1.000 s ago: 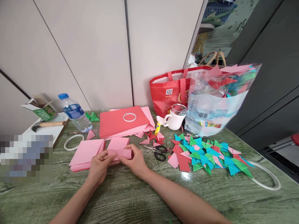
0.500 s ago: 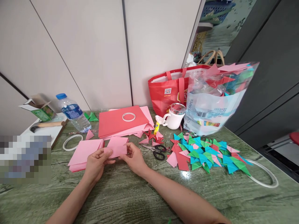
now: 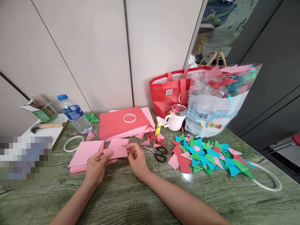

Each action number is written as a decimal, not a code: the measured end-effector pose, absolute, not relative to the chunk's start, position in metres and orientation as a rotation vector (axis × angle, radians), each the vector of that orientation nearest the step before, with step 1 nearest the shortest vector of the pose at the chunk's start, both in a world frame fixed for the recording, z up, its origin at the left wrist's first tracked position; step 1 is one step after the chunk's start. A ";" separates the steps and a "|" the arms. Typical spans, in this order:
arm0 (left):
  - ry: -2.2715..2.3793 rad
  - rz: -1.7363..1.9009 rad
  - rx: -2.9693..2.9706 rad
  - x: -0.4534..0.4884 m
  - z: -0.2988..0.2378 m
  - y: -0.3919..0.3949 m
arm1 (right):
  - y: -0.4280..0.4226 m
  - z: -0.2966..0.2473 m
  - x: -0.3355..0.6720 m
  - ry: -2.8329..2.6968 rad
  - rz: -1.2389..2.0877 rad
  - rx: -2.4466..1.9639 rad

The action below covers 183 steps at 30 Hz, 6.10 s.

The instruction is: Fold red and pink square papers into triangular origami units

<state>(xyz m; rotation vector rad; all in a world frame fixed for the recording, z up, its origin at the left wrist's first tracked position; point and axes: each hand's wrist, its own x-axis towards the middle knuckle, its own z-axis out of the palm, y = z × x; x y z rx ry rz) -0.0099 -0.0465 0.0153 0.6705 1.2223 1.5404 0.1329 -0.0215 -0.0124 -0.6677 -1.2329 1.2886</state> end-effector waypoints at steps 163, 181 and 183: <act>1.287 1.357 0.723 -0.002 0.011 -0.051 | -0.027 -0.006 0.136 -1.455 1.033 -0.883; 1.219 1.355 0.716 -0.001 0.010 -0.052 | -0.028 -0.008 0.134 -1.495 0.987 -0.953; 1.203 1.364 0.710 0.001 0.009 -0.053 | -0.029 -0.009 0.134 -1.493 0.975 -0.967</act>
